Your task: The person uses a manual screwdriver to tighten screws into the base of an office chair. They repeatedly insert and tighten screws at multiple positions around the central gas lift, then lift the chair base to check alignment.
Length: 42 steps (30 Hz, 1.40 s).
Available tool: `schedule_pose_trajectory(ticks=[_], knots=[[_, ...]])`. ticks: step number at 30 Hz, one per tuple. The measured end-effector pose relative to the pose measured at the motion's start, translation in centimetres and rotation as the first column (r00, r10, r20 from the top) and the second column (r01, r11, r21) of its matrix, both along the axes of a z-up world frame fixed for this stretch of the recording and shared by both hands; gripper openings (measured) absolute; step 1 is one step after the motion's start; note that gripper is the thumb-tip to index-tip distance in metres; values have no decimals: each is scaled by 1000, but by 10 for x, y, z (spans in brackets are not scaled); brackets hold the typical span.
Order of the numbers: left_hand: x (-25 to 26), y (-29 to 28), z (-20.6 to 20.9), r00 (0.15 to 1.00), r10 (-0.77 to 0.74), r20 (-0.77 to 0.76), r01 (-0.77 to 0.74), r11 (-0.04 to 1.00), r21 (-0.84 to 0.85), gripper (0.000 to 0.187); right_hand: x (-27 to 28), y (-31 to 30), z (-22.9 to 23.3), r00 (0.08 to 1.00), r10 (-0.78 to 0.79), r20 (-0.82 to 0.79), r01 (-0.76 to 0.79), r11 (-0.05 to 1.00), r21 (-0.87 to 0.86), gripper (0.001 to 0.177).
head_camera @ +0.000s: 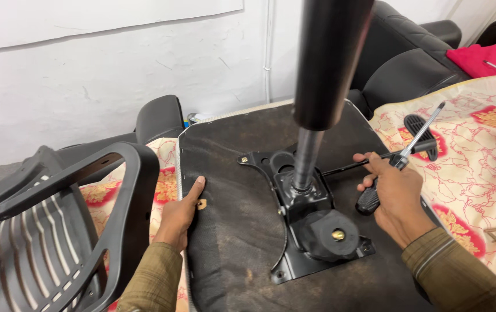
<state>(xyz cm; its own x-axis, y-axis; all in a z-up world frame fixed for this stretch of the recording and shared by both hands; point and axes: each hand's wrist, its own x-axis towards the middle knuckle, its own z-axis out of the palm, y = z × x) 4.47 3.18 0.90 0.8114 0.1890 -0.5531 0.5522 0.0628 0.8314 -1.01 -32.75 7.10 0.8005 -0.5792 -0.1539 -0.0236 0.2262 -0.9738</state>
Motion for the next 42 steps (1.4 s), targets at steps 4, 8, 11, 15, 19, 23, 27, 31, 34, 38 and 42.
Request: schedule_pose_trajectory(ticks=[4,8,11,15,19,23,27,31,34,38,42], knots=[[-13,-7,14,997,74,-33,-76,995,-57,84,14,-6,7,1000,1,29,1,998,-60,10],[-26,-19,22,990,136,-45,-141,977,-157,86,29,-18,17,999,27,43,-22,994,-106,11],[-36,-28,23,983,180,-48,-186,954,-234,87,40,-26,25,999,28,46,-21,990,-140,10],[-48,-44,21,967,246,-68,-255,930,-264,88,59,-37,31,991,92,101,-71,979,-194,10],[-73,-74,19,935,326,-140,-355,872,-336,88,84,-43,37,978,152,141,-105,951,-292,12],[-107,-113,10,874,357,-331,-482,726,-490,89,112,-53,47,965,262,25,-239,912,-333,14],[-129,-140,-34,809,389,-442,-538,791,-290,92,136,-56,47,915,375,-145,-402,852,-335,9],[-147,-164,-137,922,250,-297,-309,936,-171,95,144,-59,38,807,531,-258,-591,722,-360,24],[-150,-183,-233,889,282,-361,-378,896,-232,95,147,-60,29,677,720,-154,-717,597,-360,19],[-161,-208,-331,920,128,-371,-261,905,-336,94,149,-66,16,621,779,-87,-753,561,-345,26],[-166,-208,-375,938,56,-342,-191,907,-376,94,154,-63,8,515,855,-60,-825,475,-305,29]])
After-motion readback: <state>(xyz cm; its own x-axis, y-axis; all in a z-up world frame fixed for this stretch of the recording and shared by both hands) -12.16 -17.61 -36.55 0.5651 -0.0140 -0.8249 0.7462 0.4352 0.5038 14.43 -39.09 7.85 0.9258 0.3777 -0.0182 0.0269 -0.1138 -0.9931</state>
